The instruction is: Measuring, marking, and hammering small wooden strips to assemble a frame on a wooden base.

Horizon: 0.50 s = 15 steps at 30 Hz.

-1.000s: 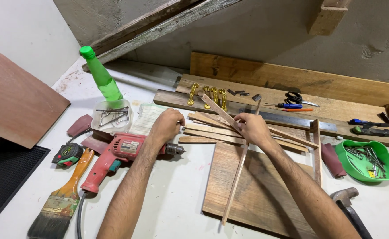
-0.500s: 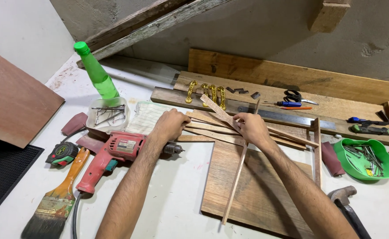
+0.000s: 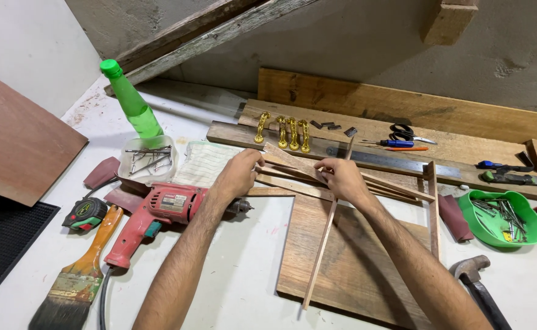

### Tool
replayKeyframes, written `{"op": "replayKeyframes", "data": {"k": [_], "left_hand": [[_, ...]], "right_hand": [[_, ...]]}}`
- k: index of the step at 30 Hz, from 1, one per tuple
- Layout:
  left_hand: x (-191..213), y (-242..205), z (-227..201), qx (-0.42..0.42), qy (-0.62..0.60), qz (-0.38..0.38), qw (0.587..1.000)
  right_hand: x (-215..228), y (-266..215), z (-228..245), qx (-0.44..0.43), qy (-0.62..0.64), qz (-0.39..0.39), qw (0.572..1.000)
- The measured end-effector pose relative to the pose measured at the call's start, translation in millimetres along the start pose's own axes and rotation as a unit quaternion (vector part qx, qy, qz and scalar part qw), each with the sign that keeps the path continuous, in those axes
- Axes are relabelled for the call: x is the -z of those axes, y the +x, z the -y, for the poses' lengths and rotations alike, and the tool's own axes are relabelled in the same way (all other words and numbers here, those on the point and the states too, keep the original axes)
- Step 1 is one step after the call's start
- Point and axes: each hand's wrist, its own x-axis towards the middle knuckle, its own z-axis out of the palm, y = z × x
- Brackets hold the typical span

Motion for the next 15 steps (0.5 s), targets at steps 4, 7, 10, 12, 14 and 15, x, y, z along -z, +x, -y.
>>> {"op": "replayKeyframes", "data": {"k": [4,7,10,12,14,15], "left_hand": [[0.2,-2.8,-1.0,0.028,0.054,-0.026,0.998],[2.8,-3.1,-1.5,0.027,0.066,-0.040,0.997],[7.8,-3.2,-13.9,0.062,-0.053,-0.021,0.996],[6.7,-6.2,-18.4,0.063,-0.122,-0.031,0.990],[-1.2,-10.3,-19.1,0.045,-0.157,-0.074,0.984],[-5.3,-12.5,-19.8,0.025,-0.193,-0.116,0.974]], "right_hand": [[5.6,-6.0,12.0,-0.027,0.012,0.021,0.999],[3.5,-3.7,7.6,-0.039,-0.028,0.048,0.998],[-2.3,-1.9,0.0,0.003,-0.072,0.056,0.996],[-3.5,-4.4,-2.6,0.012,-0.023,0.044,0.999],[-0.9,-8.5,2.6,0.032,-0.012,0.026,0.999],[0.6,-11.1,5.0,0.049,-0.002,0.007,0.999]]}}
